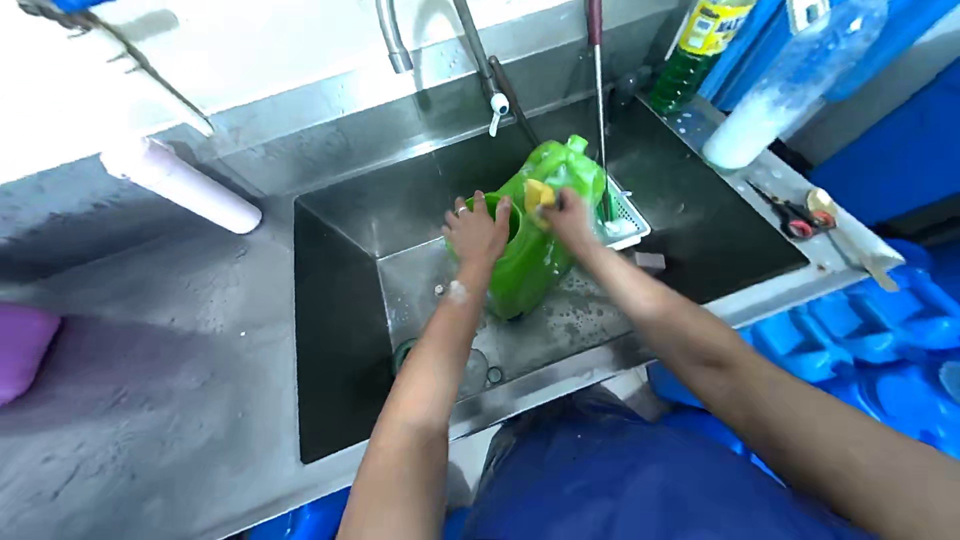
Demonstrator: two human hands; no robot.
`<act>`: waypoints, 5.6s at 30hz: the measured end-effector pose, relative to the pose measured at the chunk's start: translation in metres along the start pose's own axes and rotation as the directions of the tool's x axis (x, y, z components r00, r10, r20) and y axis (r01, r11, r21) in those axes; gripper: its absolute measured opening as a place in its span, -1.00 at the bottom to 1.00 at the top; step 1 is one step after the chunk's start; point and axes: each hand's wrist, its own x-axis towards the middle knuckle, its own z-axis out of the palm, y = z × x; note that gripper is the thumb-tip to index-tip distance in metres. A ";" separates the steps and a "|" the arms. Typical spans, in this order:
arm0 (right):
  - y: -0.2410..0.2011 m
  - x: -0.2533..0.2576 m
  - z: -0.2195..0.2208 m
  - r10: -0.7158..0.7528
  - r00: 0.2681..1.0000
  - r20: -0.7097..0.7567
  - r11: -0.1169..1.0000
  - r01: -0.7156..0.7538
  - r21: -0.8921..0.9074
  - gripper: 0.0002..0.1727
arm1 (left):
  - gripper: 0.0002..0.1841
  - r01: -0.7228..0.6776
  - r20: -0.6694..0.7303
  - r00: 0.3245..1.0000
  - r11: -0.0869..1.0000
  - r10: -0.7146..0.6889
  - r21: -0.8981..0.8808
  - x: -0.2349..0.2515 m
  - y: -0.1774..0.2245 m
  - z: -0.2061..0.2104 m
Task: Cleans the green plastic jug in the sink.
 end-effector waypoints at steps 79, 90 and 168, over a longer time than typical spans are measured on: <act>0.019 -0.036 0.120 -0.225 0.754 0.617 0.744 0.541 -0.391 -0.30 | -0.18 0.353 0.187 0.935 0.745 -0.301 -0.567 -0.063 -0.148 0.041; 0.006 -0.028 0.165 -0.399 0.704 0.587 0.735 0.628 -0.255 -0.50 | -0.45 0.148 0.173 0.982 0.893 -0.081 -0.424 -0.051 -0.185 0.035; 0.145 0.117 0.135 0.154 0.976 0.157 0.881 -0.064 -0.469 -0.38 | -0.68 0.567 0.087 0.621 0.370 -0.779 -0.736 -0.026 -0.159 0.048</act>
